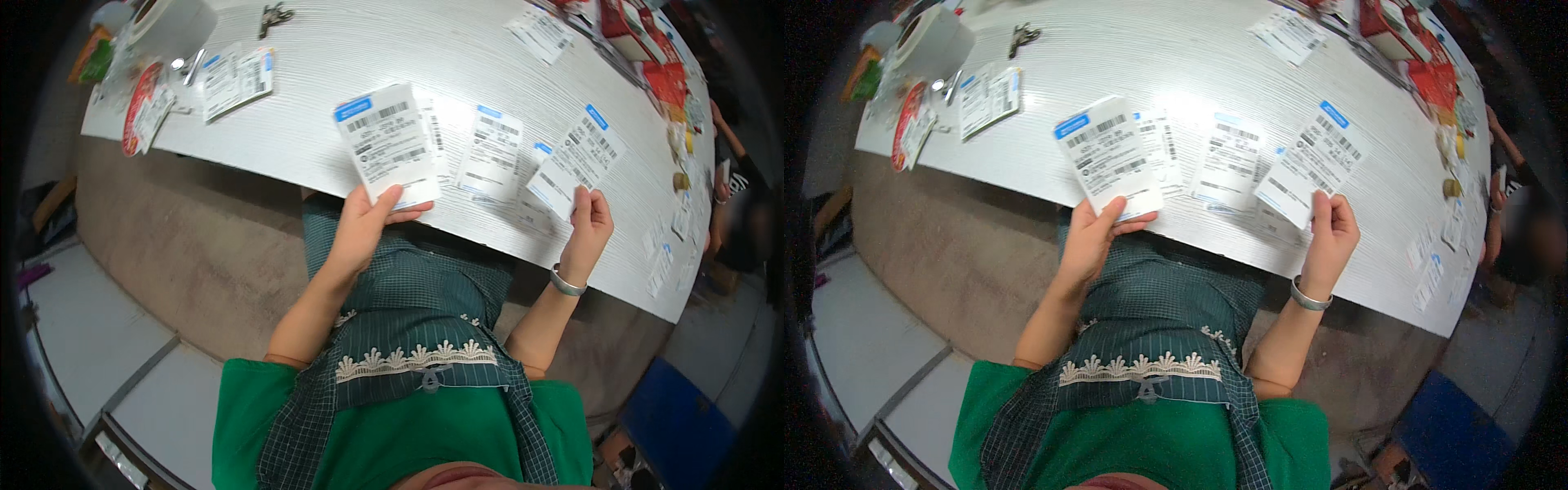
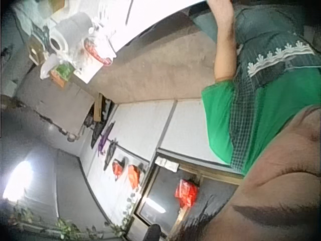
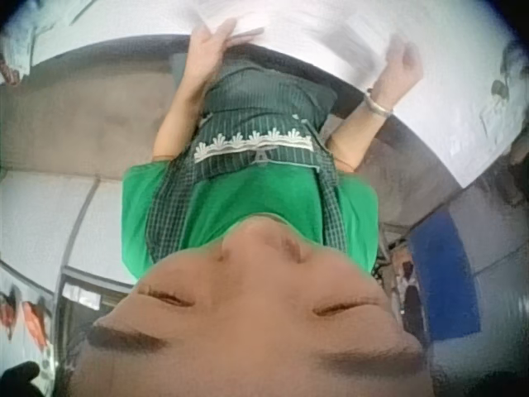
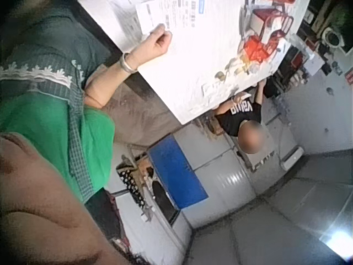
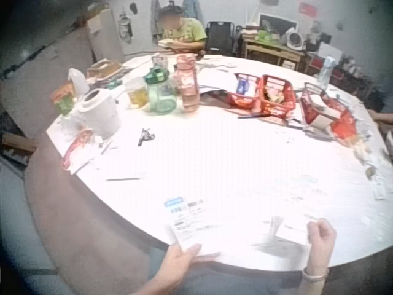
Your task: The person sorts shipping labels by hand on a white table, picking up stacks of labels and arranging them into piles.
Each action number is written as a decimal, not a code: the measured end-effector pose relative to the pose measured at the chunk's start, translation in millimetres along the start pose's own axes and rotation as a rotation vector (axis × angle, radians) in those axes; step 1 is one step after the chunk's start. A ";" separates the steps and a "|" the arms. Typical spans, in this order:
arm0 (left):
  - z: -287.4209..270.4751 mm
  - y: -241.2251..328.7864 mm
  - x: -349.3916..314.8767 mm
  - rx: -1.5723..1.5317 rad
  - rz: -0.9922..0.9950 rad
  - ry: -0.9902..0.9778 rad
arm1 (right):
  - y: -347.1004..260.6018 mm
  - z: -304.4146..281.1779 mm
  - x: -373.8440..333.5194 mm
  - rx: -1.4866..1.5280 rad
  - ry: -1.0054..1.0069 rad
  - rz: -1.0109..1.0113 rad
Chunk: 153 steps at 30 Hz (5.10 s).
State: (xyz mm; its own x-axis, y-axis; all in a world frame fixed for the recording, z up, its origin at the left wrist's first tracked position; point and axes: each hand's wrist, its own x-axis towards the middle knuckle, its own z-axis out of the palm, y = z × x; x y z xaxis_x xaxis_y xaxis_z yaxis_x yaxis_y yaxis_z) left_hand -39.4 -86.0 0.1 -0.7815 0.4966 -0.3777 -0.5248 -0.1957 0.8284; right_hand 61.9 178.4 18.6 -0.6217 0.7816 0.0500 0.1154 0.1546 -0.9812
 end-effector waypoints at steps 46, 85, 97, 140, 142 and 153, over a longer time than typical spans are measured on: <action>79.6 -43.7 20.7 0.211 -0.197 -0.152 | 12.6 2.5 -35.5 -0.343 -0.153 -0.060; 84.0 -35.7 16.1 0.121 -0.202 -0.277 | 20.3 -73.5 -24.6 0.231 0.098 0.082; 83.5 -33.5 13.3 0.100 -0.189 -0.239 | 32.3 -82.9 -33.0 0.420 0.096 0.097; -81.1 10.2 -20.4 -0.075 0.271 0.346 | -9.8 173.9 38.0 -0.859 -0.722 -0.811; -89.6 11.9 -23.7 -0.089 0.270 0.334 | -16.5 185.5 46.1 -1.013 -0.801 -0.793; -80.3 18.6 -10.2 -0.376 0.212 0.227 | -25.5 126.8 37.8 -0.275 -0.951 -0.043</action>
State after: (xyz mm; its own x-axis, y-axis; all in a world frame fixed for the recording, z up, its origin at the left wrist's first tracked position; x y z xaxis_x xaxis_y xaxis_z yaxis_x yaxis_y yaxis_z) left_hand -68.3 -162.6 -13.8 -0.9162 0.2244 -0.3319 -0.3991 -0.5850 0.7060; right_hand -62.8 127.3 21.9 -0.9788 -0.0201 -0.2040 0.1790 0.4007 -0.8986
